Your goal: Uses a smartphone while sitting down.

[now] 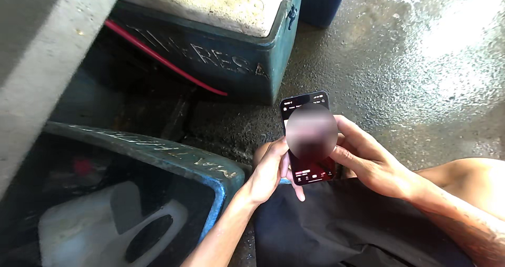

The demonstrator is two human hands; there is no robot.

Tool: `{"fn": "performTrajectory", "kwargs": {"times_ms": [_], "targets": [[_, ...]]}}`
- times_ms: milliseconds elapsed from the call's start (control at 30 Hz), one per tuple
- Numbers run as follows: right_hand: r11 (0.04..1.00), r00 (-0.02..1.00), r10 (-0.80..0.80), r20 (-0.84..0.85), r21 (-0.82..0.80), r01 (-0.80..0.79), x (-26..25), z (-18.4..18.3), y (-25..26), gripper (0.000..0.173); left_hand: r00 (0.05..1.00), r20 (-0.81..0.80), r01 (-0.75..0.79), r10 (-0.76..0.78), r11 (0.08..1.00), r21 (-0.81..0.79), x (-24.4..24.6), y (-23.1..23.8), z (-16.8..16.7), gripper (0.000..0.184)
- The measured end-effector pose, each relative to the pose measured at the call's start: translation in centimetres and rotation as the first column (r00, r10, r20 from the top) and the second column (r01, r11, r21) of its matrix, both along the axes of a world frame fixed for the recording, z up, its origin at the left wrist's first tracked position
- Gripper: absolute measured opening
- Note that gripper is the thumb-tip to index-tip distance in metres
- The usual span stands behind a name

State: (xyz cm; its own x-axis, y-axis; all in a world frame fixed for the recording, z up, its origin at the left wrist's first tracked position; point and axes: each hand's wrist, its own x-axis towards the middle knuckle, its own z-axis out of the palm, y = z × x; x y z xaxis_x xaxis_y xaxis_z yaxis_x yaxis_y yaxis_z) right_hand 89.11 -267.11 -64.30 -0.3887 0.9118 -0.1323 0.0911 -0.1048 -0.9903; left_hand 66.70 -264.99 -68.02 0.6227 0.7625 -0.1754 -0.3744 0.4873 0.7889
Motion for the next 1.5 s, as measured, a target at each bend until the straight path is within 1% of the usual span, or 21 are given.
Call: {"fn": "performTrajectory", "kwargs": {"times_ms": [267, 400, 533, 600, 833, 1000, 1067, 1167, 1233, 1300, 1500], "targets": [[1.0, 1.0, 0.004, -0.02, -0.008, -0.004, 0.05, -0.03, 0.01, 0.035, 1.0, 0.017, -0.013, 0.013, 1.0, 0.0, 0.0, -0.07, -0.15, 0.045], [1.0, 1.0, 0.003, -0.024, -0.023, -0.004, 0.03, -0.06, 0.04, 0.036, 1.0, 0.003, -0.009, 0.009, 1.0, 0.004, -0.01, -0.04, -0.08, 0.047], [1.0, 1.0, -0.001, -0.019, -0.029, 0.0, 0.01, -0.05, -0.01, 0.037, 1.0, -0.008, -0.029, 0.029, 1.0, -0.003, 0.08, -0.1, -0.02, 0.045], [1.0, 1.0, 0.002, -0.016, -0.029, -0.002, -0.01, -0.07, 0.01, 0.04, 1.0, -0.011, -0.025, 0.025, 1.0, -0.009, 0.09, -0.1, 0.06, 0.045], [1.0, 1.0, 0.015, 0.005, -0.02, -0.015, 0.03, -0.42, -0.1, 0.057, 1.0, 0.015, 0.0, 0.0, 1.0, 0.003, -0.05, -0.03, -0.15, 0.046], [1.0, 1.0, 0.017, 0.009, -0.001, -0.017, 0.03, -0.57, -0.08, 0.059, 1.0, -0.001, -0.001, 0.001, 1.0, 0.015, -0.04, -0.02, -0.08, 0.048], [1.0, 1.0, 0.016, 0.017, 0.008, -0.016, 0.0, -0.56, -0.06, 0.055, 1.0, -0.001, -0.006, 0.006, 1.0, 0.005, -0.05, -0.06, -0.06, 0.047], [0.999, 1.0, 0.008, 0.029, 0.053, -0.009, -0.03, -0.44, -0.01, 0.038, 1.0, -0.004, -0.01, 0.01, 1.0, 0.001, -0.03, -0.07, -0.01, 0.046], [0.998, 1.0, -0.002, 0.018, 0.06, 0.001, -0.04, -0.37, 0.05, 0.033, 1.0, -0.013, -0.027, 0.027, 1.0, 0.008, 0.12, -0.07, 0.09, 0.044], [0.999, 1.0, -0.001, 0.007, 0.048, 0.0, -0.07, -0.31, 0.05, 0.031, 0.999, -0.014, -0.03, 0.03, 0.999, 0.016, 0.16, -0.04, 0.07, 0.044], [1.0, 1.0, 0.001, -0.005, 0.022, -0.001, -0.12, -0.32, 0.0, 0.033, 1.0, -0.003, -0.011, 0.011, 1.0, 0.004, 0.07, -0.03, 0.06, 0.043]]}}
